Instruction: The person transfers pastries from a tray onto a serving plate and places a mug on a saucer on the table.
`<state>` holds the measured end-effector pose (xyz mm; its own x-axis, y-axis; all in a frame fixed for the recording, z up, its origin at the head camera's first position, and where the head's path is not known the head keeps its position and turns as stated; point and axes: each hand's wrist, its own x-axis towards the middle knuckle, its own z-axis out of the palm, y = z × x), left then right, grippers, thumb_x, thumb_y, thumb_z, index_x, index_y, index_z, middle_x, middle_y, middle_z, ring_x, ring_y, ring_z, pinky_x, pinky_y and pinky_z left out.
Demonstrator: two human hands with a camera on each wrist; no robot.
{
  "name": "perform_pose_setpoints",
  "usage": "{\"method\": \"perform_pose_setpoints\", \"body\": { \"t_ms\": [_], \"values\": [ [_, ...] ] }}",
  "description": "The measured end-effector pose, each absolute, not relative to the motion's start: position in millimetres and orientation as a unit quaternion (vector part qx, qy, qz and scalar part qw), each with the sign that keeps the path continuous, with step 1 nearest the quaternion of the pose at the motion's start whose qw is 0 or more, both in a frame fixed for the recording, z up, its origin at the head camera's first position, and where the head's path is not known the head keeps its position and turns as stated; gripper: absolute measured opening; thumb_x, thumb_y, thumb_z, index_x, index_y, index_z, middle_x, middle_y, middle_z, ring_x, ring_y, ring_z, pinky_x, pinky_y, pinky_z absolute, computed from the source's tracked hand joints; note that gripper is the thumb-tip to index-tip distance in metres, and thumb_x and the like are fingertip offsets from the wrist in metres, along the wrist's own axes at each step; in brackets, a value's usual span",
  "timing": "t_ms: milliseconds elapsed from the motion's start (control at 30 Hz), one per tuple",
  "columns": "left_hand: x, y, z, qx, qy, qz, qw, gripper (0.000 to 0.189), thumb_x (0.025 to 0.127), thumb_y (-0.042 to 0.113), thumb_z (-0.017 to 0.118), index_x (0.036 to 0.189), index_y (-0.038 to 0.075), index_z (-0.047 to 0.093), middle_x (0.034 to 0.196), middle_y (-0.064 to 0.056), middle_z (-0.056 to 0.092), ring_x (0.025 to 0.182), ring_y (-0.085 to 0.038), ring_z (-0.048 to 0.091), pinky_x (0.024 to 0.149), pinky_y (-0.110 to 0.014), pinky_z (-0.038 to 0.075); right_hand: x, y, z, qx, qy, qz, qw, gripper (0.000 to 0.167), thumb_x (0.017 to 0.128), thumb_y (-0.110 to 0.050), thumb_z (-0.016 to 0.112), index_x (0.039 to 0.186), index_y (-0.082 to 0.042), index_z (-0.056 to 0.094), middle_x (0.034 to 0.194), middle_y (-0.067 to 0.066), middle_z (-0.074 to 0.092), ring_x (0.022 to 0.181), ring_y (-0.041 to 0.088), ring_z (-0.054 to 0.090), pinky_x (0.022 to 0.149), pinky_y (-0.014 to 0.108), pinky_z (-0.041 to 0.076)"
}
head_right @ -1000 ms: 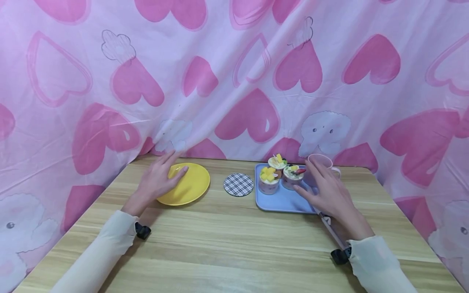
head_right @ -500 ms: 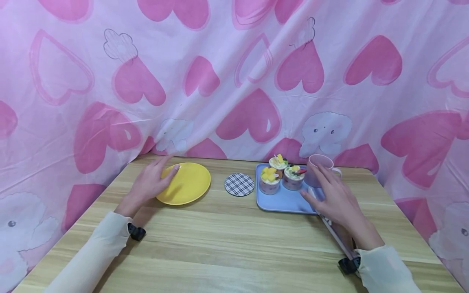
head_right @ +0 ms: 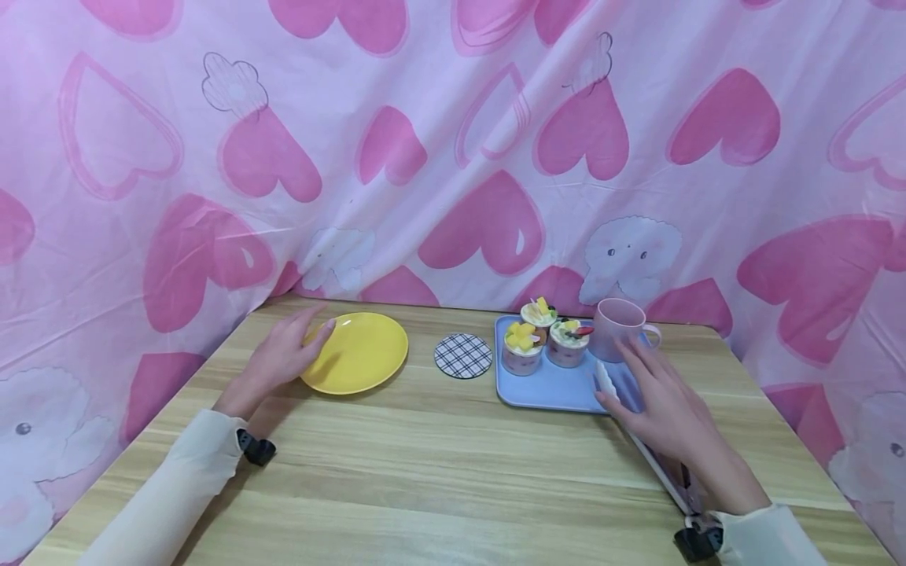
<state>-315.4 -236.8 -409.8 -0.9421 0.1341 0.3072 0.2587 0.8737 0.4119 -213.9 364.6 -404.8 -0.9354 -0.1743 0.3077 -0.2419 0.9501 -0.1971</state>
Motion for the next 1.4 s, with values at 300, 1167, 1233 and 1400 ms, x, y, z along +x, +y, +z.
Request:
{"method": "perform_pose_setpoints", "body": {
  "t_ms": [300,1167,1233,1400],
  "values": [
    [-314.9,-240.4,-411.8,-0.112,-0.955,-0.249,0.113,0.07,0.113,0.052,0.043,0.162,0.001,0.045,0.165,-0.028,0.048,0.154,-0.049,0.042,0.128,-0.064,0.033,-200.4,371.2,-401.7,0.074,-0.986,0.126,0.077,0.118,0.095,-0.068,0.071,0.176,-0.014,0.005,0.172,0.036,0.024,0.15,0.063,0.028,0.104,0.089,0.033],
    [-321.4,-235.5,-412.2,-0.104,-0.96,-0.245,0.083,0.071,0.113,0.054,0.043,0.156,-0.001,0.053,0.158,-0.027,0.055,0.15,-0.047,0.047,0.125,-0.064,0.037,-171.2,399.1,-406.4,0.023,-0.994,0.108,-0.005,0.145,0.083,-0.078,0.077,0.162,0.019,0.004,0.136,0.049,0.034,0.115,0.058,0.043,0.088,0.075,0.05],
    [-320.8,-236.2,-412.7,-0.104,-0.96,-0.245,0.084,0.068,0.113,0.051,0.044,0.155,-0.003,0.053,0.158,-0.028,0.055,0.15,-0.048,0.047,0.125,-0.064,0.037,-170.4,400.9,-408.2,0.027,-0.993,0.117,-0.006,0.141,0.084,-0.074,0.079,0.157,0.023,0.008,0.13,0.049,0.038,0.111,0.057,0.049,0.087,0.072,0.052],
    [-318.3,-238.0,-413.6,-0.099,-0.961,-0.245,0.08,0.064,0.114,0.045,0.046,0.153,-0.005,0.054,0.156,-0.03,0.055,0.149,-0.049,0.047,0.125,-0.065,0.037,-171.1,401.9,-409.6,0.014,-0.99,0.133,-0.048,0.131,0.087,-0.072,0.077,0.144,0.03,0.018,0.121,0.049,0.051,0.093,0.043,0.061,0.08,0.057,0.059]
  ]
}}
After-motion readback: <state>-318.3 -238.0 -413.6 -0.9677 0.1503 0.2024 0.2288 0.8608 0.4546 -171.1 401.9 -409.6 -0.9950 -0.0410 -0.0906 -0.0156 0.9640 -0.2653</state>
